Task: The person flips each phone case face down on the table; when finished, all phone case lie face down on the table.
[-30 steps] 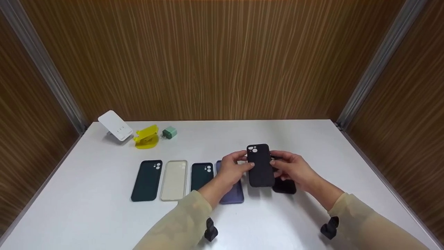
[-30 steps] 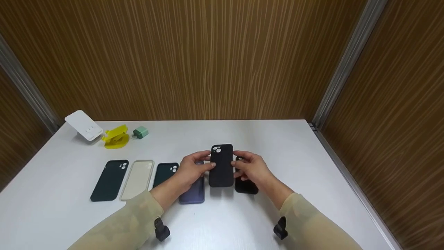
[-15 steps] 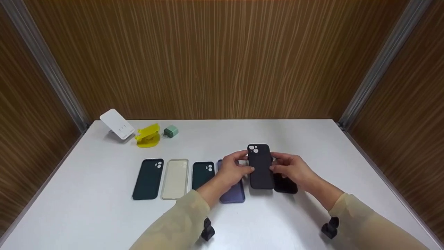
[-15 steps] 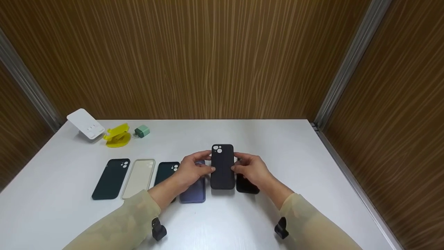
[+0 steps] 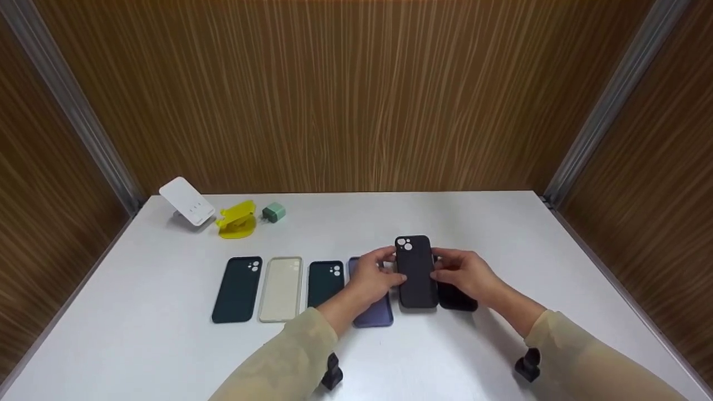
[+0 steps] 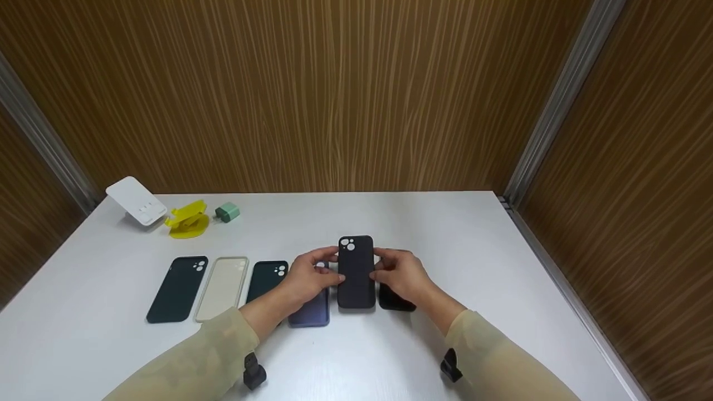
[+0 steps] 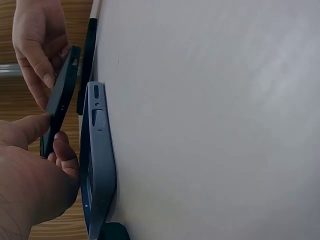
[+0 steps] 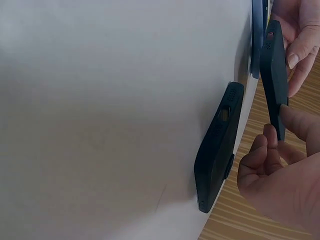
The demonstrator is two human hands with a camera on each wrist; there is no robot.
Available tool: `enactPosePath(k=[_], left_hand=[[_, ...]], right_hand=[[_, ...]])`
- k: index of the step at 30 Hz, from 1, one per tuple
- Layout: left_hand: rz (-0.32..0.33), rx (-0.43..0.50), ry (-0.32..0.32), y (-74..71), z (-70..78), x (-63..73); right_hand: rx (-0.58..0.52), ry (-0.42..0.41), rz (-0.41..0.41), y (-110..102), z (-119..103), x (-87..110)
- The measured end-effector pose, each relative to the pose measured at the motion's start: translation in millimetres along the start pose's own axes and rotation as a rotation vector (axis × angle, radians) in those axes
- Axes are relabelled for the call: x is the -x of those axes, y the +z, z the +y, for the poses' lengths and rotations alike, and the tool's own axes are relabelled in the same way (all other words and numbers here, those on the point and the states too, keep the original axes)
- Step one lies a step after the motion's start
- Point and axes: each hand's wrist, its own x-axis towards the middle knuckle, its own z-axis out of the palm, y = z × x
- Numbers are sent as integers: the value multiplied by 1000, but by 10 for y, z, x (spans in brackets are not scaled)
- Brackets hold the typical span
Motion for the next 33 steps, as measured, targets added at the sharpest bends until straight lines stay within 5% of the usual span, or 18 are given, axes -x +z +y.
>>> enactPosePath(k=[9, 28, 33], left_hand=[[1, -15, 15, 34, -50, 6], [-30, -289, 53, 57, -28, 20], [-43, -268, 24, 80, 17, 22]], right_hand=[[122, -68, -8, 25, 68, -17], [290, -122, -3, 103, 130, -21], [302, -133, 3, 82, 140, -17]])
